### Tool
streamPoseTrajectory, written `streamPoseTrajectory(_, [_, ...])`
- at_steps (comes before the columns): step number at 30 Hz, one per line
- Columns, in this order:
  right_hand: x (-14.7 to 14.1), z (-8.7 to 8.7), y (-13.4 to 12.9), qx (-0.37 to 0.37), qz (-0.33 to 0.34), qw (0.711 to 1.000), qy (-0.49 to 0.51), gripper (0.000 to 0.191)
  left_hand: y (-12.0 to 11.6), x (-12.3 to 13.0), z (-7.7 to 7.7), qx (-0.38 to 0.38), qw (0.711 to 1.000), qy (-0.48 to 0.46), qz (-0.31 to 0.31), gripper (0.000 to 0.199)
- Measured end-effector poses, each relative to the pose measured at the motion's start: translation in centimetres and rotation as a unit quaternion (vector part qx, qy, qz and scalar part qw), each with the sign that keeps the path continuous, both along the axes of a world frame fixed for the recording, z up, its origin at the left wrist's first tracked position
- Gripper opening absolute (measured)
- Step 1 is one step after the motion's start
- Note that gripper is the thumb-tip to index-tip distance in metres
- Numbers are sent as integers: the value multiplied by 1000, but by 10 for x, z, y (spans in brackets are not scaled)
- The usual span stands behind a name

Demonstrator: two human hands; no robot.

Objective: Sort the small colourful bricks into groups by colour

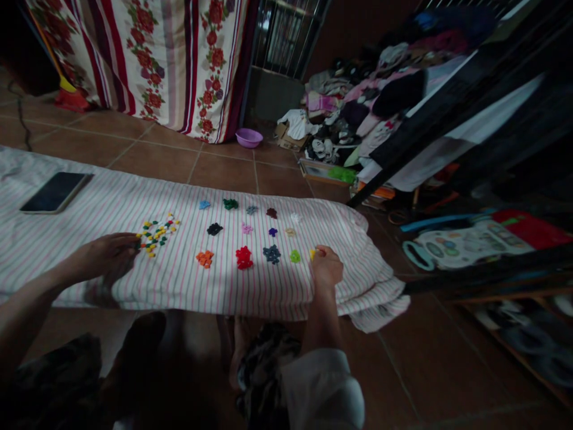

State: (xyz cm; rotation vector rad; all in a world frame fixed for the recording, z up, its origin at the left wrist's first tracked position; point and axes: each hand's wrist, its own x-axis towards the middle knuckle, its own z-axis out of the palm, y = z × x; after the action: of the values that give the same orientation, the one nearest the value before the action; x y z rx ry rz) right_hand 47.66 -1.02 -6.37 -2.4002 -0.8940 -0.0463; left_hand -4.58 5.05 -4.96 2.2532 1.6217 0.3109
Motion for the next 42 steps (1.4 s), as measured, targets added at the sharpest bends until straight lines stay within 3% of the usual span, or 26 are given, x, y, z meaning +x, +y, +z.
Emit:
streamPoseTrajectory(5, [-4, 3, 0, -65, 1, 998, 14, 31, 0, 3, 4, -12, 1000, 10, 0, 46])
streamPoseTrajectory(12, [-6, 4, 3, -82, 24, 996, 17, 36, -2, 3, 5, -21, 1000, 15, 1, 46])
streamPoseTrajectory(27, [-11, 1, 10, 30, 6, 999, -41, 38, 3, -3, -7, 21, 999, 9, -24, 46])
streamPoseTrajectory(31, [-19, 2, 22, 83, 47, 992, -88, 39, 3, -3, -9, 23, 999, 15, -19, 45])
streamPoseTrajectory(34, [-36, 2, 35, 135, 112, 976, -127, 37, 2, 0, -6, 21, 999, 30, -20, 46])
streamPoseTrajectory(42, [-108, 10, 68, 205, 270, 935, -103, 31, 0, 7, 2, 22, 998, 61, -26, 47])
